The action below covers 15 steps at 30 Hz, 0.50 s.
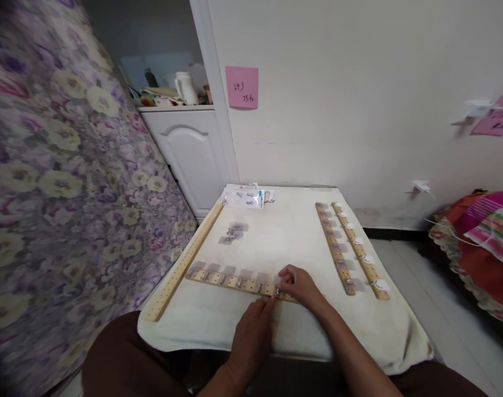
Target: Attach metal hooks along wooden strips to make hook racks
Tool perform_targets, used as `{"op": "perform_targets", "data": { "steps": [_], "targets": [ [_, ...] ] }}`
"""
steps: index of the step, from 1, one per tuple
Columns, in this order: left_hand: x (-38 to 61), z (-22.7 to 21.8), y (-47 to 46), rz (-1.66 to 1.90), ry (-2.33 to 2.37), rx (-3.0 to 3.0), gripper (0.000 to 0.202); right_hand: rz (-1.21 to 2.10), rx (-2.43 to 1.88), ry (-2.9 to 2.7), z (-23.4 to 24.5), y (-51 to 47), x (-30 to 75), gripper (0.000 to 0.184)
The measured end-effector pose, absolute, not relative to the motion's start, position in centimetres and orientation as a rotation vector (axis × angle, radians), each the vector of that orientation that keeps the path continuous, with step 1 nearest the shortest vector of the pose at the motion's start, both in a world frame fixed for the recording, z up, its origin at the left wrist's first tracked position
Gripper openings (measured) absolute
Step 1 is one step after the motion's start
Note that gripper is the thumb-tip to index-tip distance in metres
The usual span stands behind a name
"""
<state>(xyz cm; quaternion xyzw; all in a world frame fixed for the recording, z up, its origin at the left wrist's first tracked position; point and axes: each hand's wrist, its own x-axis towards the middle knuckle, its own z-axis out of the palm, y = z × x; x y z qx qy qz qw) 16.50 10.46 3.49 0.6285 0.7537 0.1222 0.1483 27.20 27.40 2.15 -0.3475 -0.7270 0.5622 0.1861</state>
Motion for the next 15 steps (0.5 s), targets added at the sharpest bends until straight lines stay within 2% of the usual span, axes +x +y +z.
{"op": "perform_targets", "data": {
  "steps": [15],
  "targets": [
    [16.27,3.28,10.55,0.377,2.167,1.857,0.06,1.682,-0.999,-1.967,2.25,27.61,26.71,0.024]
  ]
}}
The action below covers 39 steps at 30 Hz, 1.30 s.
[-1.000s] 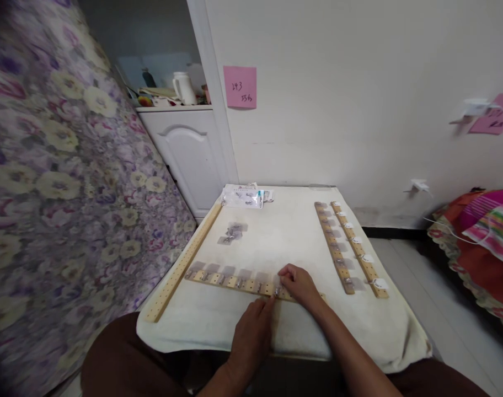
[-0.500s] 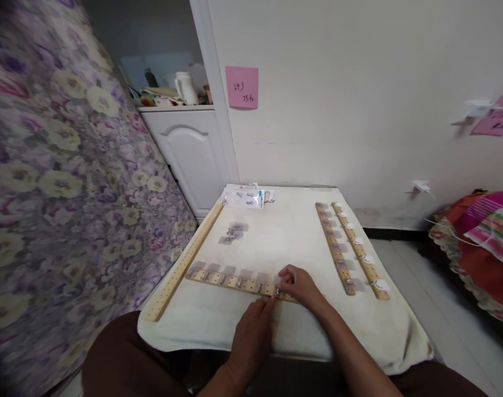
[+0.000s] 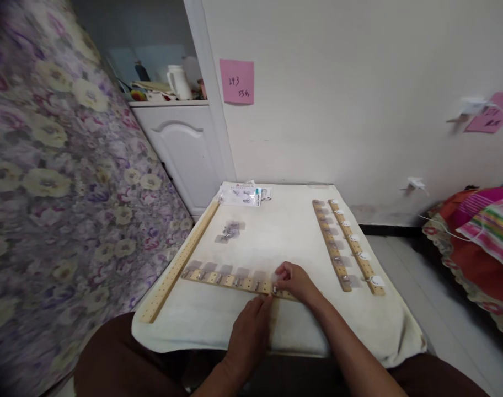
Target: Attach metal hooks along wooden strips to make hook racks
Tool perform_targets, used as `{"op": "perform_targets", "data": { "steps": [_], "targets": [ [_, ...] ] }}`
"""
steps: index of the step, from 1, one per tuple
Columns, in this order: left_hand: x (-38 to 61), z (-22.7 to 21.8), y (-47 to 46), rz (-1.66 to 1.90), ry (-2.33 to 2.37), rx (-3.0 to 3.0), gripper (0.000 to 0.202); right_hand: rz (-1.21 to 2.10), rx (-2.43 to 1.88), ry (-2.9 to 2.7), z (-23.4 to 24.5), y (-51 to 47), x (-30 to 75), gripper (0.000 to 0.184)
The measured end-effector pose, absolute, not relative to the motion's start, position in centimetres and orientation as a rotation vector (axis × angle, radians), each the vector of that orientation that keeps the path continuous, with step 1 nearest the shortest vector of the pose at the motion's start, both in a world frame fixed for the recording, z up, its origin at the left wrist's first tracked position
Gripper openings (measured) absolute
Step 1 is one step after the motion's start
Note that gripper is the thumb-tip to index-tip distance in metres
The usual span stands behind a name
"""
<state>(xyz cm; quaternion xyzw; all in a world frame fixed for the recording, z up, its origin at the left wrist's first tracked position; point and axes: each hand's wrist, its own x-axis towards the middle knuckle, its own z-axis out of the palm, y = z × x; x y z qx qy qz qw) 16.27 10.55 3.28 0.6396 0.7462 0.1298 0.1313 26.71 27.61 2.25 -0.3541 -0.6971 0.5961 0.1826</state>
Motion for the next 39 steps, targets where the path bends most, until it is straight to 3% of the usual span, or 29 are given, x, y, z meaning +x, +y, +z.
{"op": "perform_targets", "data": {
  "steps": [14,24,32,39],
  "targets": [
    [16.4,4.1,10.3,0.434,2.141,1.818,0.06,1.657,-0.943,-2.004,2.6,27.7,27.4,0.029],
    [16.1,4.0,9.8,0.544,2.129,1.823,0.062,1.326,-1.041,-1.923,3.4,27.5,28.3,0.025],
    [13.0,6.5,10.1,0.991,1.99,1.943,0.028,1.404,-1.112,-1.781,4.8,26.9,30.6,0.025],
    [2.7,10.0,16.2,0.867,2.462,1.704,0.028,1.376,-1.061,-1.859,7.0,26.0,32.0,0.028]
  ]
}}
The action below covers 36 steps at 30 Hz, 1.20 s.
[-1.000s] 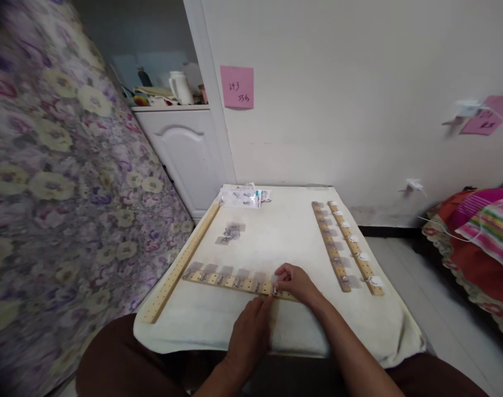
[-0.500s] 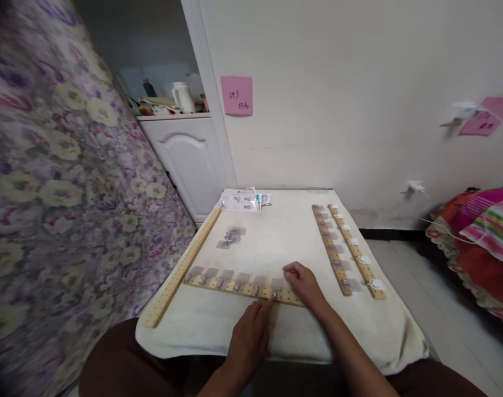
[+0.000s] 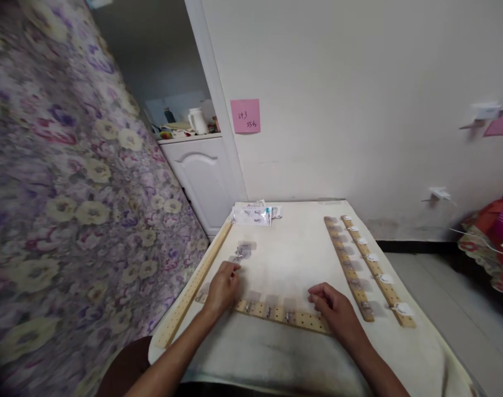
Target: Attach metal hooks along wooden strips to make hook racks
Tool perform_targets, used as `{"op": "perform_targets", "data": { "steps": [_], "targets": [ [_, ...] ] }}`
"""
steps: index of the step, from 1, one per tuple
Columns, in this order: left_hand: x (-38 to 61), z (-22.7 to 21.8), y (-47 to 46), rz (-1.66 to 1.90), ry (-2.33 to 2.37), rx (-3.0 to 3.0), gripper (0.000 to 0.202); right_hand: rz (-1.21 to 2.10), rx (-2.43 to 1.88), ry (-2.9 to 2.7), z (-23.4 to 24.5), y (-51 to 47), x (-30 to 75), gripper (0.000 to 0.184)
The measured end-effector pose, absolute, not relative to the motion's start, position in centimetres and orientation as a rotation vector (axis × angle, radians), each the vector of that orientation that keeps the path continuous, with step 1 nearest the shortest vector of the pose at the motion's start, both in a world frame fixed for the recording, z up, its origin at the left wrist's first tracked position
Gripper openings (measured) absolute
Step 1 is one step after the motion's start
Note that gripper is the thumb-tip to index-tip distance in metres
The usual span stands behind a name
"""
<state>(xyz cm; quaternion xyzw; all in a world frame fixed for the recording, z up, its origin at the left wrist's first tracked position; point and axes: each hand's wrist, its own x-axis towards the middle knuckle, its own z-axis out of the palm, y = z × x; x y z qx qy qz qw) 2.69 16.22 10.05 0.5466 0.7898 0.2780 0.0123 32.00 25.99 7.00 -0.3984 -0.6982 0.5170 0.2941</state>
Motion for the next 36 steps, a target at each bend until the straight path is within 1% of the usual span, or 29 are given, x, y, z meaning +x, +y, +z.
{"op": "perform_targets", "data": {
  "steps": [4,6,8,9,12,14,22,28,36],
  "targets": [
    [-1.5,10.1,20.7,0.751,2.586,1.627,0.037,1.388,-1.043,-1.839,7.0,26.0,32.0,0.028],
    [-2.2,9.8,22.6,0.683,2.609,1.615,0.044,1.384,-1.053,-1.839,6.9,26.0,31.9,0.026],
    [-2.2,9.3,23.9,0.625,2.626,1.602,0.046,1.381,-1.063,-1.851,6.8,26.0,31.7,0.024],
    [-2.1,9.1,24.3,0.602,2.636,1.595,0.043,1.378,-1.066,-1.859,6.8,26.0,31.7,0.023],
    [-1.3,8.4,24.5,0.558,2.667,1.596,0.026,1.362,-1.081,-1.881,7.0,25.9,31.6,0.021],
    [-0.7,8.1,23.8,0.548,2.668,1.626,0.02,1.364,-1.094,-1.89,7.1,25.8,31.6,0.02],
    [0.4,9.0,21.0,0.701,2.498,1.821,0.017,1.384,-1.078,-1.877,8.4,25.4,31.9,0.021],
    [-0.8,9.8,21.3,0.814,2.509,1.783,0.021,1.372,-1.067,-1.884,9.1,25.1,32.1,0.02],
    [2.0,9.3,22.1,0.667,2.475,1.904,0.018,1.368,-1.078,-1.876,8.8,25.4,32.0,0.018]
  ]
}}
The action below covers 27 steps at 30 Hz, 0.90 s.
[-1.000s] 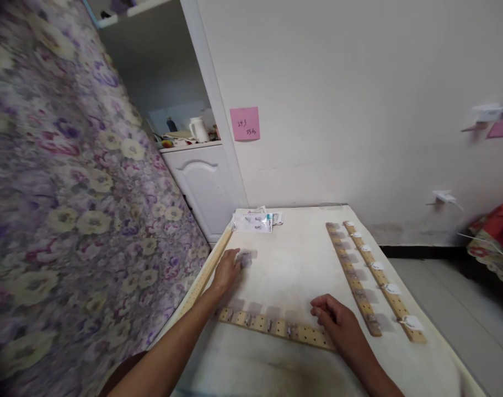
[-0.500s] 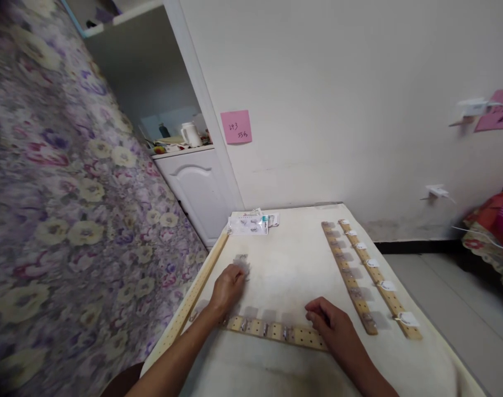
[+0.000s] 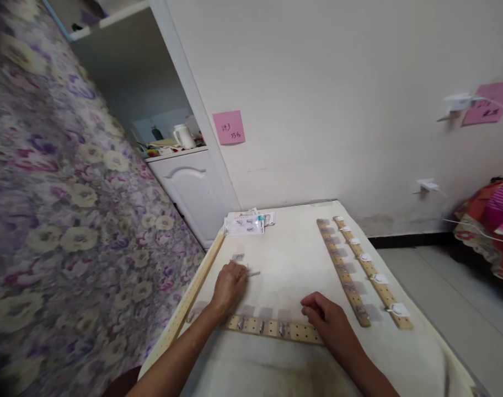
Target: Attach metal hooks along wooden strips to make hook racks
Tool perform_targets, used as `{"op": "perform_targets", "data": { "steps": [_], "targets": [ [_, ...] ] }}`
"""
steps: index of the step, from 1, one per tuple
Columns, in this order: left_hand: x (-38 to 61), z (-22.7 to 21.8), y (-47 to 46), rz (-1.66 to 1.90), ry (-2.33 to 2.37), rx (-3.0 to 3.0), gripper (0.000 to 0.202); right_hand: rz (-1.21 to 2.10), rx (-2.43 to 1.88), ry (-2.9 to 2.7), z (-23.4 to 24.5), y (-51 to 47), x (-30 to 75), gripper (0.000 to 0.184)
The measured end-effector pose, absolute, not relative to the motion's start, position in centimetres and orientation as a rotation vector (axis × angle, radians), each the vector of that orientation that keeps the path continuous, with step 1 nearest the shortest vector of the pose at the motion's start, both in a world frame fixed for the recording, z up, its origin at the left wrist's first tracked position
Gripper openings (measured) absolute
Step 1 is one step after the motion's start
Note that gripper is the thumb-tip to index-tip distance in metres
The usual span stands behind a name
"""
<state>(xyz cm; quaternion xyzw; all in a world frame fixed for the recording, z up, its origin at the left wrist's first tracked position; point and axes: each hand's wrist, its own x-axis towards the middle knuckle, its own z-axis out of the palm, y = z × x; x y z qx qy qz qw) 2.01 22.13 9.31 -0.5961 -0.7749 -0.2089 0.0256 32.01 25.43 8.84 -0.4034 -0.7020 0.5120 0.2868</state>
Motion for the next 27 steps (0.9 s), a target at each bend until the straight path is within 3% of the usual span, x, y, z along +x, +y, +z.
{"op": "perform_targets", "data": {
  "steps": [8,13,20,27],
  "targets": [
    [4.1,9.3,24.6,-0.741,-2.418,-1.884,0.014,1.372,-1.069,-1.887,8.4,25.8,32.1,0.015],
    [5.1,10.8,24.8,-1.129,-2.518,-1.815,0.015,1.351,-1.072,-1.872,8.1,25.9,32.0,0.015],
    [10.7,11.3,22.6,-1.796,-2.73,-1.913,0.035,1.522,-0.974,-1.709,8.6,25.7,31.7,0.02],
    [16.1,11.2,19.2,-2.131,-2.739,-2.135,0.037,1.612,-0.879,-1.564,8.8,25.9,32.2,0.025]
  ]
}}
